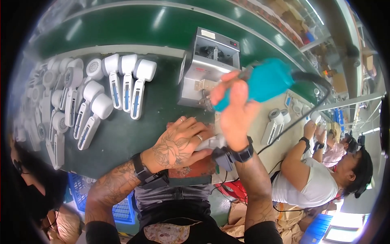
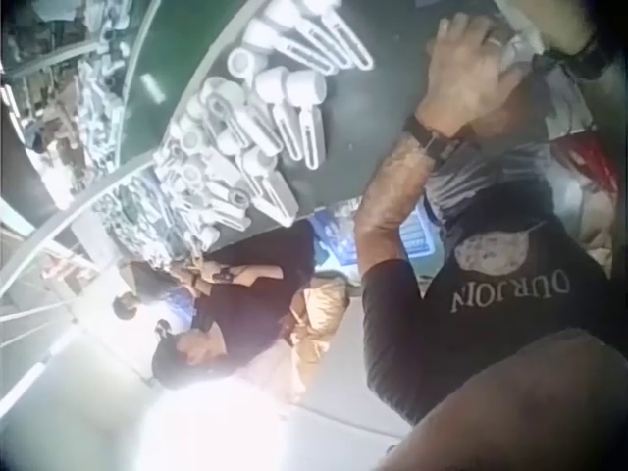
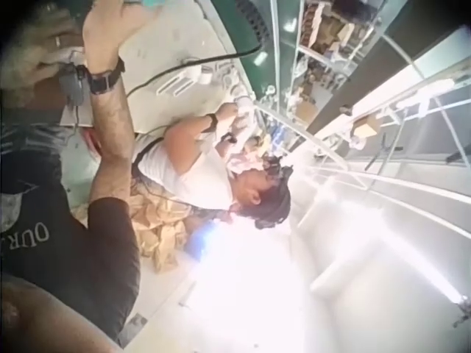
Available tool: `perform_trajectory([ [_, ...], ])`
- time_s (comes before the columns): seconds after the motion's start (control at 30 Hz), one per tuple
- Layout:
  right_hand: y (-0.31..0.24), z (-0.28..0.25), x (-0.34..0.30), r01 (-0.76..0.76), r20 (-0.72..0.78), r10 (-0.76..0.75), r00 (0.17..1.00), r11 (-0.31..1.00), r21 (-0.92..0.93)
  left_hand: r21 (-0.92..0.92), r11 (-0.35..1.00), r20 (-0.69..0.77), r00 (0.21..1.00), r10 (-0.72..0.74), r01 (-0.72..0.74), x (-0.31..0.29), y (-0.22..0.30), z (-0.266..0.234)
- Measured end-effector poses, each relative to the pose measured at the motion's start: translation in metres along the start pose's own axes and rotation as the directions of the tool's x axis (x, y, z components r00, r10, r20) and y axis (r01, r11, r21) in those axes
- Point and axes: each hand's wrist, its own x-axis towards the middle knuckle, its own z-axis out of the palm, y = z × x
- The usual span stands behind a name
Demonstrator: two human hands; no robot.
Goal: The person picks up a fan component from a blue bin, places it on a red block, and uses a power screwdriver to drive a screw into it. They then set the component aside on the table and repeat the process.
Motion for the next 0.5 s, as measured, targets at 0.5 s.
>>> perform_trajectory([
  [0.5,-0.025,-0.035,-0.053,-0.087,-0.076,0.089,0.993,0.996,0.035,-0.037,0.999,0.049,0.999,0.007,-0.006,0.008,0.007,-0.012],
])
